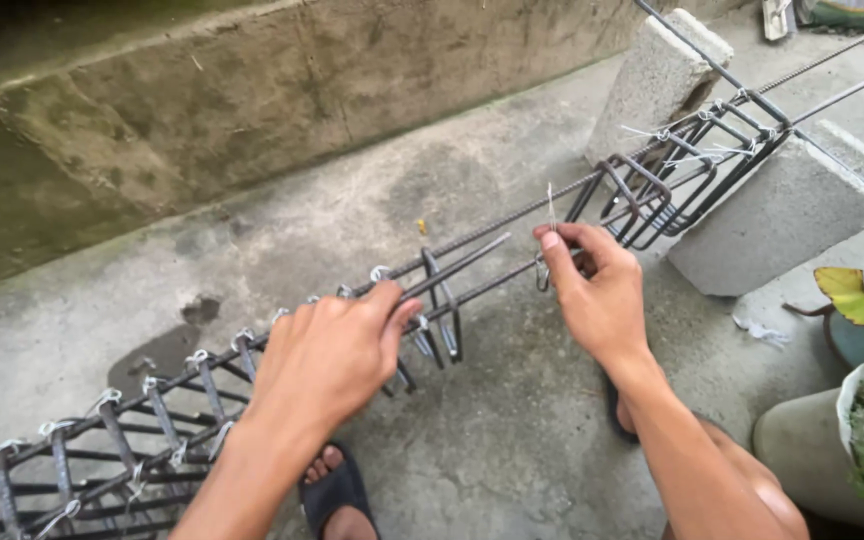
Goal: Tying steel rebar together with wire using a manual twisting tool to create a reinforcement cage.
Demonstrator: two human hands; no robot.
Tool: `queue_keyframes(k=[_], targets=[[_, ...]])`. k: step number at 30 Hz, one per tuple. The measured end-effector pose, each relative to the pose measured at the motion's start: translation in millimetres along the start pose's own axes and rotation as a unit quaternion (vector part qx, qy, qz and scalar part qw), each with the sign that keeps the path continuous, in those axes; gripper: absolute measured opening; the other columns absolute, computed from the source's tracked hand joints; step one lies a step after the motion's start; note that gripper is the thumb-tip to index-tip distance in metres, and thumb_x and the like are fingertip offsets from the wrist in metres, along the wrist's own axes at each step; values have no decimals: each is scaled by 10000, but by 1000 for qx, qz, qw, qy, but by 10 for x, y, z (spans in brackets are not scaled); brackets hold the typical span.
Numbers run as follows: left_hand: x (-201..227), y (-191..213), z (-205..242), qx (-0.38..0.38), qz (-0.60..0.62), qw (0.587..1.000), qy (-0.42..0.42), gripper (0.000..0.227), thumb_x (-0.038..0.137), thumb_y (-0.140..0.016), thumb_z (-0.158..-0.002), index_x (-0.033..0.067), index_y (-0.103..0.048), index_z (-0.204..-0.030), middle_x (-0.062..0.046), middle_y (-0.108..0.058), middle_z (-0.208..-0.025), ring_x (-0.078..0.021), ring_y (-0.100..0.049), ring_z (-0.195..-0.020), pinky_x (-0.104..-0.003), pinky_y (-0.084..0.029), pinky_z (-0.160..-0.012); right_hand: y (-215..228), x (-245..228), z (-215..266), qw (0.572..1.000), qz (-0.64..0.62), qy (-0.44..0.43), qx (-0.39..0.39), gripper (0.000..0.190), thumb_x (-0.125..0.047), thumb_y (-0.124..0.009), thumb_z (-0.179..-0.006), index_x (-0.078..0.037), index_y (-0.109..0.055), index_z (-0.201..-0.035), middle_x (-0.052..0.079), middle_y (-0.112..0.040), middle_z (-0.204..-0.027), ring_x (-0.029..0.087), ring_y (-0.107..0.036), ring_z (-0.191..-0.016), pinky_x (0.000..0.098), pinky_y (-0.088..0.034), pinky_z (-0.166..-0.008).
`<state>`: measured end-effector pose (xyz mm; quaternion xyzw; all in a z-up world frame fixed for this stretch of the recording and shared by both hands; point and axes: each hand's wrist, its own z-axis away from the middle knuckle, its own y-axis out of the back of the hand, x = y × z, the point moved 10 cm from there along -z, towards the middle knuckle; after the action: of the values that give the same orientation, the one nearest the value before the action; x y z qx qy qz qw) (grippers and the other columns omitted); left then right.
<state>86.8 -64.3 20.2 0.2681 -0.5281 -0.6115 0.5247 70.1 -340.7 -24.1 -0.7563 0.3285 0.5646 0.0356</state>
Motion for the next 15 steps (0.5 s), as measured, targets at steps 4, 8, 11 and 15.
queue_keyframes(k=[4,8,11,15], targets=[[-149,-11,-240,23,-87,996,-4,337,423,-416,-1009,262,-709,-1051,-163,-780,-909,-431,-751,-969,-562,-576,-880,-5,-34,43,1000,-6,14,-3,127,-84,-688,-1004,-91,-792,-1077,79,-669,-836,133,-637,-574,261,-535,-517],[-45,45,-242,-9,-49,999,19,402,508,-388,-1007,281,-691,-1146,-212,-772,-990,-472,-716,-1048,-591,-542,-953,62,-71,67,1000,8,16,4,121,-92,-702,-996,-98,-800,-1066,93,-677,-839,146,-645,-598,275,-544,-542],[-53,37,-304,2,-113,993,19,360,457,-423,-989,277,-723,-1074,-158,-787,-938,-426,-750,-1002,-559,-568,-916,55,-113,17,999,14,33,1,117,-121,-711,-1001,-125,-803,-1072,77,-667,-848,137,-639,-629,274,-545,-583],[-5,146,-157,-6,-30,997,71,437,503,-387,-1007,285,-702,-1216,-223,-771,-1045,-477,-702,-1103,-586,-525,-991,2,5,29,999,25,0,-37,126,-161,-733,-971,-127,-805,-1068,107,-691,-877,194,-687,-681,306,-561,-578]])
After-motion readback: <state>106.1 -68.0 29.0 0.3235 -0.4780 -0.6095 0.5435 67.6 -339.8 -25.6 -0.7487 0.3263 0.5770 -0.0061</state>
